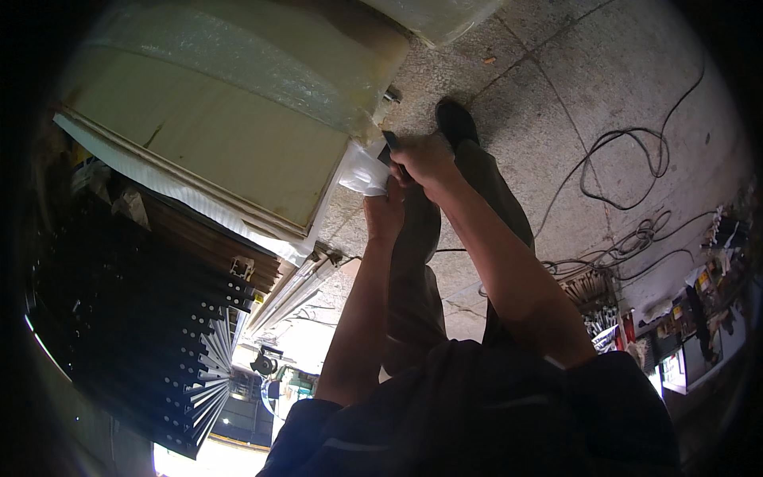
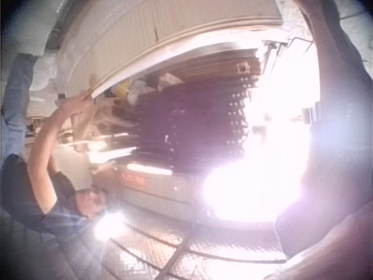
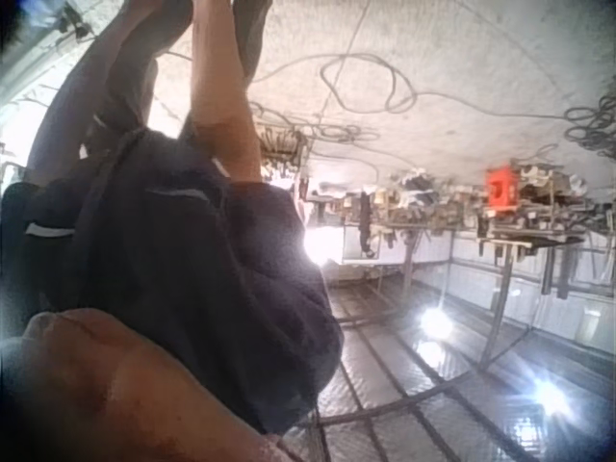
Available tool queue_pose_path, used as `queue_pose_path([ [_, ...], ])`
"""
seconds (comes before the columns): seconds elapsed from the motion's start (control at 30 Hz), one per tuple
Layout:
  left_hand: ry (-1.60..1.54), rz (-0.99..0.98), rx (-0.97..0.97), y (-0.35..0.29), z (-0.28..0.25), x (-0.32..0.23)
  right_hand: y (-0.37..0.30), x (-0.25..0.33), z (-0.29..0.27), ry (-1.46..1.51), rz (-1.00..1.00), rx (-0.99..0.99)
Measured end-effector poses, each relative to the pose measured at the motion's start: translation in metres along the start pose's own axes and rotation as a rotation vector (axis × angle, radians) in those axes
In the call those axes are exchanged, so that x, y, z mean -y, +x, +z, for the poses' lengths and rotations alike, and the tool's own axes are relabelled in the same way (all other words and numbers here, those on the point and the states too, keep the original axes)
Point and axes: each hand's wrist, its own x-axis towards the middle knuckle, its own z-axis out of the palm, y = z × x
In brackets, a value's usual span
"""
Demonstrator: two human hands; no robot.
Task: The person assembles a wooden panel into a metal frame structure. They position the panel, secure it with a hammer, and use a nail gun to fasten components. The person also handles bubble wrap and a utility knife to prepare materials.
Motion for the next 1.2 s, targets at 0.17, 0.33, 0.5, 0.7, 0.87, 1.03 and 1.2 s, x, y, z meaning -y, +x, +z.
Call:
queue_pose_path([
  [0.17, 0.085, 0.217, -0.065, -0.001, 0.012, 0.000, -0.008, -0.001, 0.031, -0.047, -0.046, 0.041],
  [0.33, -0.112, -0.006, 0.059, -0.001, 0.019, 0.009, -0.015, -0.009, 0.009, -0.002, 0.047, 0.022],
  [0.5, 0.104, 0.128, -0.030, 0.001, 0.018, 0.022, -0.004, 0.005, 0.029, -0.169, -0.067, 0.109],
  [0.7, 0.083, -0.196, 0.281, -0.030, -0.021, 0.022, -0.037, 0.001, -0.027, -0.044, -0.010, 0.101],
  [0.87, 0.419, -0.181, 0.785, -0.079, -0.108, -0.188, -0.049, 0.007, -0.067, 0.182, -0.020, 0.012],
  [1.03, 0.735, 0.472, 0.509, 0.008, -0.130, -0.275, -0.046, -0.012, -0.074, 0.269, 0.102, 0.108],
  [1.2, 1.262, 0.841, 0.455, 0.126, -0.115, -0.230, -0.042, -0.032, -0.062, 0.290, 0.186, 0.199],
])
